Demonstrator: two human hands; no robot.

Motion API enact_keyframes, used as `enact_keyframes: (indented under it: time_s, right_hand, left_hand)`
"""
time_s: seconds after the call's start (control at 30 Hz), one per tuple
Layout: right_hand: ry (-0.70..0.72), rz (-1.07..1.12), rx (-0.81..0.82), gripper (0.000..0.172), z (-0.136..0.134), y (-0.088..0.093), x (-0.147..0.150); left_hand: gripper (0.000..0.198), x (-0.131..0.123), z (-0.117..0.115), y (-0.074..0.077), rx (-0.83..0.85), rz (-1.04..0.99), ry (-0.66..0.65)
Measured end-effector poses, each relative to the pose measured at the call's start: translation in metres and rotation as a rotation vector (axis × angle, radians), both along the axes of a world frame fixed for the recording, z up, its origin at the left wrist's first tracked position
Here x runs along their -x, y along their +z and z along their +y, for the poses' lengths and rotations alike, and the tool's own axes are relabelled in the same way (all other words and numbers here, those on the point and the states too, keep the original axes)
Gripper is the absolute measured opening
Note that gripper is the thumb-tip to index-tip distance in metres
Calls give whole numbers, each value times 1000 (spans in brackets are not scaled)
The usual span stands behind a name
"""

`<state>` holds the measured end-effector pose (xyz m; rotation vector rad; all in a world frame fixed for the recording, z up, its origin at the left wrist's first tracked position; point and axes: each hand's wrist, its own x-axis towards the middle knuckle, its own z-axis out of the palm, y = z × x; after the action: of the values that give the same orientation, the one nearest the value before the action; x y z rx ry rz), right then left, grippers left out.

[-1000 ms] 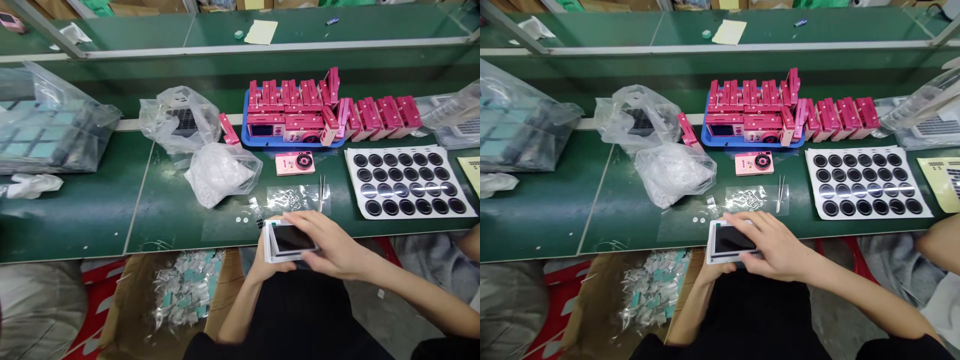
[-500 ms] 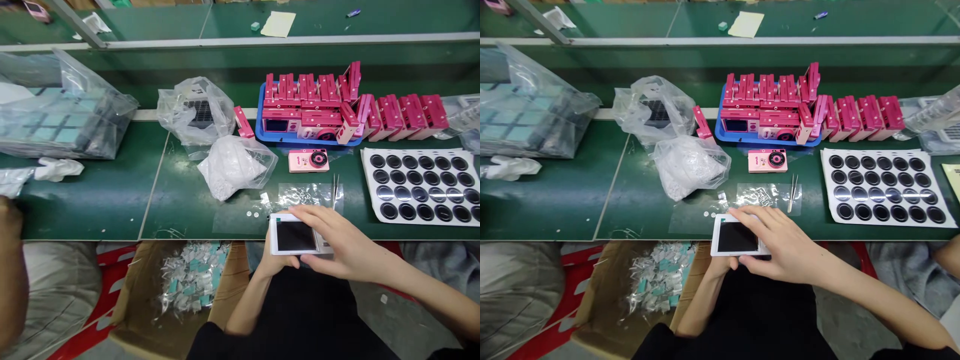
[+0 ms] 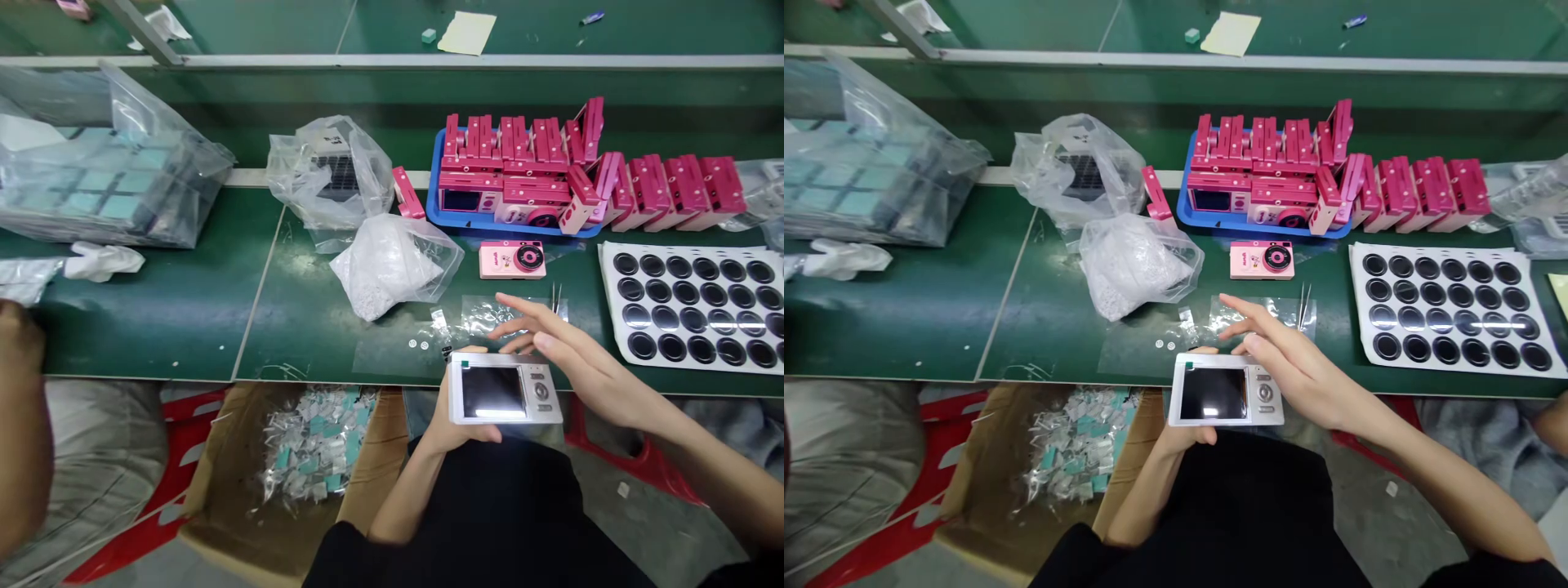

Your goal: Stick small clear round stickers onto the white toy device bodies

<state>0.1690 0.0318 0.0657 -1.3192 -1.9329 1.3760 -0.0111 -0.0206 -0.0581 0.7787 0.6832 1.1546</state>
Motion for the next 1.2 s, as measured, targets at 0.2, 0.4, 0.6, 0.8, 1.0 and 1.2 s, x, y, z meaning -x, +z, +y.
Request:
enact_keyframes:
  time_s: [0.2, 0.4, 0.6, 0.8, 1.0, 1.2]
  right_hand:
    - [266, -281, -370, 66, -14, -8, 9]
    - [333, -389, -512, 61, -21, -16, 17]
    - [228, -221, -362, 58, -16, -12, 15]
    - [0, 14, 31, 48, 5, -2, 5]
    - [-91, -219, -301, 31, 23, -43, 12]
    - [214, -460, -495, 20, 29, -94, 49]
  left_hand:
    - [109, 0, 5, 1, 49, 4, 4]
    - [104, 3, 3, 0, 65, 23, -10]
    - [101, 7, 1, 0, 46, -50, -49]
    - [99, 5, 2, 4, -38, 42, -21]
    - [92, 13, -16, -2, -7, -122, -165]
    - [114, 43, -46, -11, 108, 129, -184]
